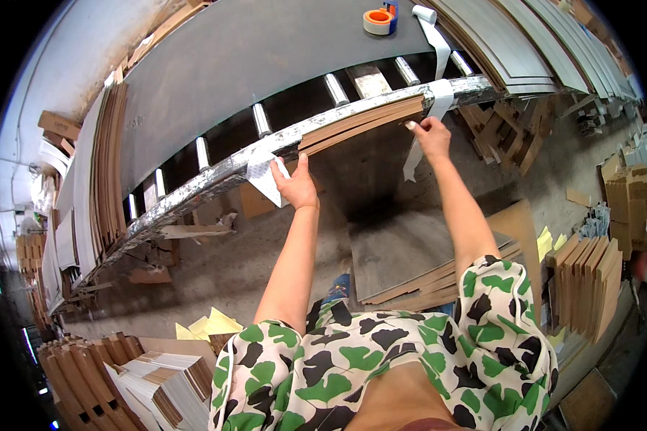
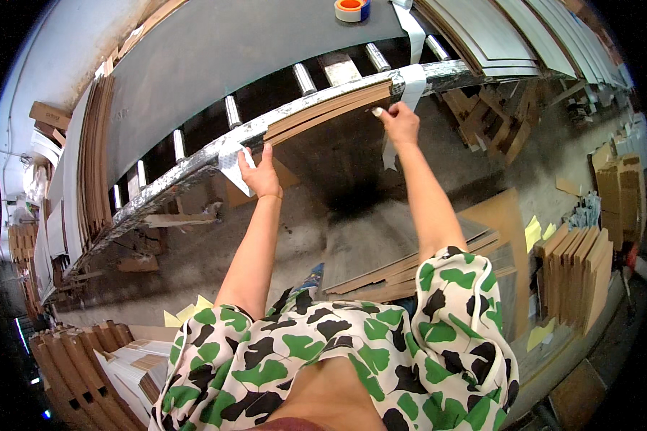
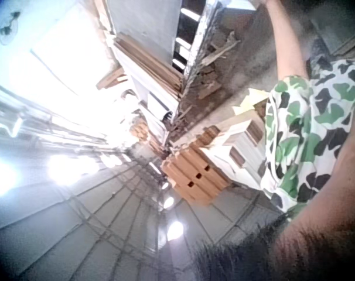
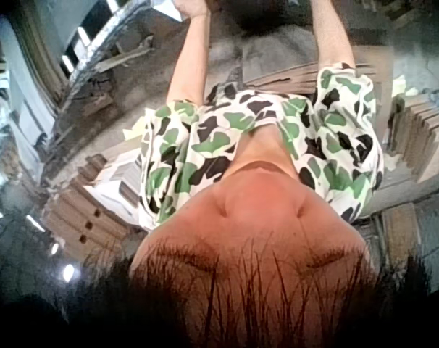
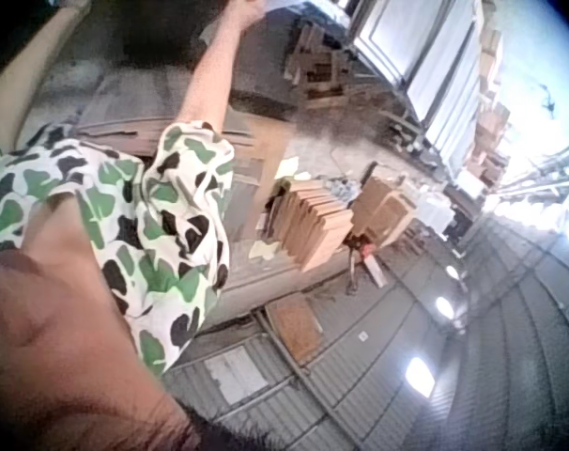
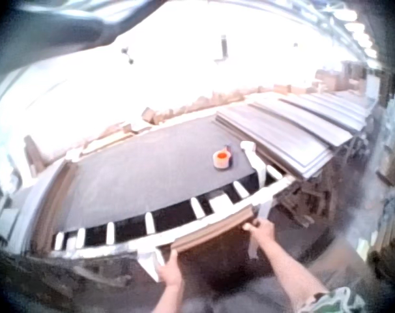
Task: The person peels small white numbered labels from a sheet one by one and applies them to the end grain of stacked wooden boards, then unrolls a long strip of white tape and applies it along the side of a wooden panel.
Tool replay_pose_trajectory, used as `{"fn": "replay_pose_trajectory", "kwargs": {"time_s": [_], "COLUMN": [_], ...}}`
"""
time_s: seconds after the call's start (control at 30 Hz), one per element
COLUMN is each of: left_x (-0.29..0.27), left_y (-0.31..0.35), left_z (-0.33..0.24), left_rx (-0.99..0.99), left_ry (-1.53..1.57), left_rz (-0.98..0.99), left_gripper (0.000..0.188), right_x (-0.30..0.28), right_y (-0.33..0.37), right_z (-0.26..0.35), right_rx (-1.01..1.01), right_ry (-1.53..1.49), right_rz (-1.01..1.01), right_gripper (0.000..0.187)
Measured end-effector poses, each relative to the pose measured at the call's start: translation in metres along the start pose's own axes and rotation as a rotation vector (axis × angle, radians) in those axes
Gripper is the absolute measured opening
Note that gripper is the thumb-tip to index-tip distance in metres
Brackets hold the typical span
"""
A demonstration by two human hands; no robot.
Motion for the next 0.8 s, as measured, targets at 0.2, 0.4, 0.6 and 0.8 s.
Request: {"fn": "replay_pose_trajectory", "kwargs": {"time_s": [0.2, 0.4, 0.6, 0.8], "left_x": [0.005, 0.012, -0.004, -0.008], "left_y": [0.011, 0.012, -0.007, -0.011], "left_z": [-0.004, 0.002, 0.012, 0.009], "left_rx": [-0.114, -0.221, -0.152, -0.134], "left_ry": [0.251, 0.371, 0.041, 0.119], "left_rz": [0.237, 0.343, 0.049, 0.048], "left_gripper": [0.083, 0.095, 0.093, 0.091], "right_x": [-0.008, 0.022, 0.026, 0.038], "right_y": [0.003, 0.002, 0.000, 0.057], "right_z": [0.045, 0.055, 0.052, 0.022], "right_rx": [0.301, 0.173, 0.041, 0.438], "right_ry": [-0.948, -0.604, -0.139, -0.511], "right_rz": [0.337, 0.406, 0.110, 0.615], "right_gripper": [0.025, 0.030, 0.025, 0.021]}}
Point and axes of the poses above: each hand's wrist, its own y-axis away from the middle knuckle, its own x-axis out of the palm, z = x × y, the point moved 10 cm from there along -y, towards the middle knuckle, and after that the axes turned 2 degrees about z, right-handed, at the moved point
